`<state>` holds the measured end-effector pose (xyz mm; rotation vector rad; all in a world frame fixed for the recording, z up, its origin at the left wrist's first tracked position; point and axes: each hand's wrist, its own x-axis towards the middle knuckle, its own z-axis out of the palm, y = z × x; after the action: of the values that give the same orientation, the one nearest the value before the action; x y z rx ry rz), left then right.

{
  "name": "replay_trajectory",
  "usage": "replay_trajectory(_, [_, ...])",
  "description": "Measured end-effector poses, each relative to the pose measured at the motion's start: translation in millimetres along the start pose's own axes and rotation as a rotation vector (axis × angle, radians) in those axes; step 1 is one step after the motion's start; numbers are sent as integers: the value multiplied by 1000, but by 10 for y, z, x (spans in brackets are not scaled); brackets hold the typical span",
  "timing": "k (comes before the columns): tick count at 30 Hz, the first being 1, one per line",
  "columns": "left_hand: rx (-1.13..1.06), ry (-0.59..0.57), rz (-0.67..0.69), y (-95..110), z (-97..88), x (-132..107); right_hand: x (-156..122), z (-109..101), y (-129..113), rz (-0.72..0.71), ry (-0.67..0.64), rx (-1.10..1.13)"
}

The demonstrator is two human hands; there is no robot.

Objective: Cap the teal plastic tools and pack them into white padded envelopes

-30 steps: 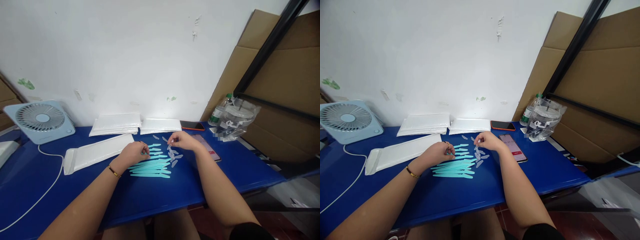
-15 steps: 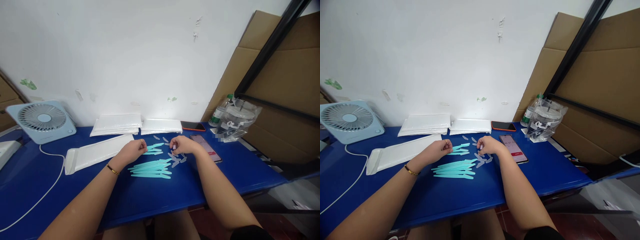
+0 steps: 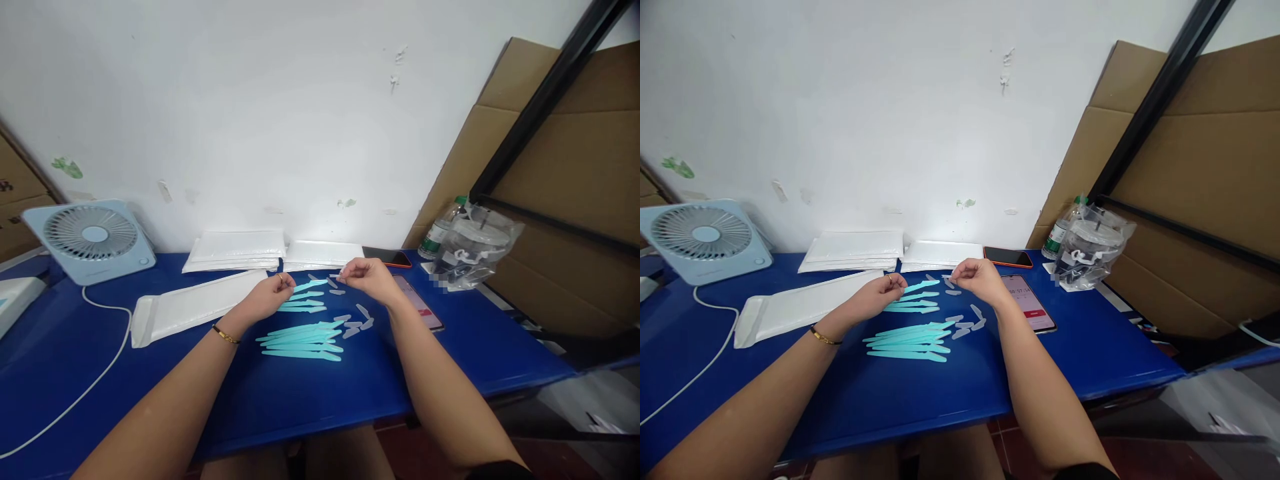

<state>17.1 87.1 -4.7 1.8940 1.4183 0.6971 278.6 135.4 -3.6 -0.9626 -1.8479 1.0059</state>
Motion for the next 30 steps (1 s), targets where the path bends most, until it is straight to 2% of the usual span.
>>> replay_trajectory(2, [-23, 0, -3, 6, -5, -6, 9, 12, -6, -69, 27, 2])
replay_trajectory(8, [-97, -12, -28, 16, -14, -16, 9, 68, -37, -218, 87, -219])
replay_trajectory(15, [-142, -4, -73, 15, -26, -26, -20, 78, -120, -232, 97, -338])
replay_trajectory(23, [-320, -136, -126, 17, -2, -19, -33, 245, -114, -287, 11, -308])
replay_trajectory(27, [-162, -87, -86, -13, 3, -8, -5, 226, -73, -278, -27, -332])
replay_trajectory(30, [27, -23, -61, -77, 17, 16, 25, 128, 14, -229, -29, -459])
